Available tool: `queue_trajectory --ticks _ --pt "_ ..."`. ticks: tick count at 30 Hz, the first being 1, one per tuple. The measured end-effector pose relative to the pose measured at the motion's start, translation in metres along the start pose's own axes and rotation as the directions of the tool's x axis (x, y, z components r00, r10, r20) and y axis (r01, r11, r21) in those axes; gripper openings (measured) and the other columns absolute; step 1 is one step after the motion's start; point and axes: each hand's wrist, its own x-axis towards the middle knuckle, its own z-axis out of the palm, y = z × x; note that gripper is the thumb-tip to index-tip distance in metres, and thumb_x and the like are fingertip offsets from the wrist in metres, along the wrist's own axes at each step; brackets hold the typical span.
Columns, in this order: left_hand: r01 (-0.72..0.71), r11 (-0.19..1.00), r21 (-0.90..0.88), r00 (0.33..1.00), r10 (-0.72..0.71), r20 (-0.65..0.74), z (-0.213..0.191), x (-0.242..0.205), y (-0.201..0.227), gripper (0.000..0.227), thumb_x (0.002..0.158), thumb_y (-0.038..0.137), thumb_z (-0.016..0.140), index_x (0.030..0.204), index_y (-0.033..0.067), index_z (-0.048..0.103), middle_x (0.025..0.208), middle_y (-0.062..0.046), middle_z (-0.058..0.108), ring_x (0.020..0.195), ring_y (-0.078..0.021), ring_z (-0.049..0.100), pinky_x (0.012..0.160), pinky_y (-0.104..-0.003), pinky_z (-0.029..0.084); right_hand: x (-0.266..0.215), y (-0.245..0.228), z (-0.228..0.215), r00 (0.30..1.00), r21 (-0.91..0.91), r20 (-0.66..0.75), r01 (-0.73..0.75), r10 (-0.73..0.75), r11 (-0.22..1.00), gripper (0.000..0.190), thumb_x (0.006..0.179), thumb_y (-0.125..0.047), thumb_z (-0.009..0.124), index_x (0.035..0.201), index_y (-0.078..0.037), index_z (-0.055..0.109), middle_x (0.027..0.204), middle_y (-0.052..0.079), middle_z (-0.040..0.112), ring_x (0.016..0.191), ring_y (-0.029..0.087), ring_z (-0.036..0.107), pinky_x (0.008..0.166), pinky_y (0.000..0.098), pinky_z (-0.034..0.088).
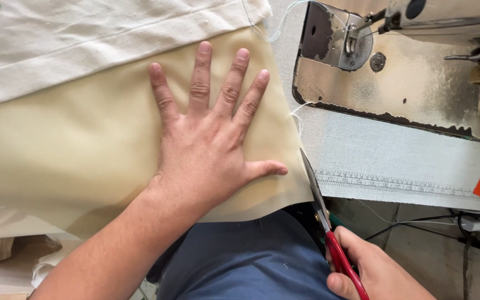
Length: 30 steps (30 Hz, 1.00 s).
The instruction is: Sewing green straps onto a white fabric bag and trimming the edges with scissors.
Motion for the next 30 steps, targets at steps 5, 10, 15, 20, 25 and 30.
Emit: queue_trajectory --ticks 5,10,15,20,25,30 --pt "0.008 1.000 -0.013 1.000 -0.007 0.023 -0.001 -0.001 0.000 0.126 0.072 0.098 0.040 0.173 0.0233 0.023 0.181 -0.009 0.009 0.162 -0.0423 -0.008 0.116 -0.087 -0.008 0.006 -0.011 0.001 0.998 -0.072 -0.058 0.023 -0.027 0.997 0.064 0.070 -0.073 0.073 0.086 -0.013 0.059 0.078 -0.003 0.045 0.069 0.014 0.043 0.063 0.0310 0.041" --pt "0.002 1.000 -0.021 0.998 -0.001 0.063 -0.001 -0.012 0.007 0.127 0.073 0.096 0.038 0.174 0.0224 0.019 0.180 -0.008 0.000 0.161 -0.0413 -0.012 0.115 -0.088 -0.007 0.010 0.039 0.001 0.996 -0.032 -0.088 -0.009 0.006 0.999 0.054 0.071 -0.061 0.090 0.078 -0.013 0.067 0.067 -0.003 0.060 0.063 0.012 0.049 0.059 0.0285 0.043" --pt "0.010 0.999 -0.034 0.998 -0.008 0.058 0.004 -0.027 0.016 0.127 0.074 0.096 0.039 0.174 0.0221 0.018 0.180 -0.007 0.001 0.161 -0.0415 -0.009 0.114 -0.089 -0.004 0.007 0.012 0.002 1.000 -0.012 0.020 -0.007 0.007 1.000 0.070 0.061 -0.077 0.076 0.091 -0.014 0.066 0.076 -0.002 0.057 0.066 0.013 0.048 0.060 0.0302 0.043" --pt "-0.003 1.000 -0.031 1.000 0.003 0.006 0.005 -0.035 0.020 0.129 0.072 0.095 0.048 0.174 0.0190 0.025 0.180 -0.009 0.010 0.161 -0.0433 -0.001 0.112 -0.091 0.001 0.013 -0.012 0.006 0.999 -0.062 -0.038 0.022 -0.025 0.998 0.069 0.064 -0.076 0.074 0.087 -0.012 0.063 0.073 -0.001 0.057 0.066 0.015 0.049 0.063 0.0296 0.046" --pt "0.002 1.000 -0.011 1.000 -0.002 0.011 0.007 -0.038 0.022 0.129 0.074 0.096 0.042 0.174 0.0177 0.024 0.180 -0.008 0.010 0.162 -0.0434 -0.001 0.113 -0.090 0.002 0.016 0.007 0.007 0.987 -0.156 -0.142 -0.097 0.075 0.983 0.050 0.073 -0.065 0.086 0.081 -0.018 0.070 0.070 -0.006 0.059 0.065 0.011 0.052 0.063 0.0273 0.047" --pt "-0.005 0.999 -0.031 1.000 0.006 0.024 0.006 -0.042 0.022 0.127 0.076 0.096 0.039 0.174 0.0174 0.024 0.180 -0.008 0.009 0.162 -0.0427 -0.001 0.113 -0.090 0.001 0.015 -0.028 0.004 0.998 0.062 -0.005 0.057 -0.057 0.996 0.067 0.064 -0.072 0.078 0.089 -0.010 0.069 0.073 0.001 0.059 0.064 0.015 0.050 0.059 0.0319 0.044"
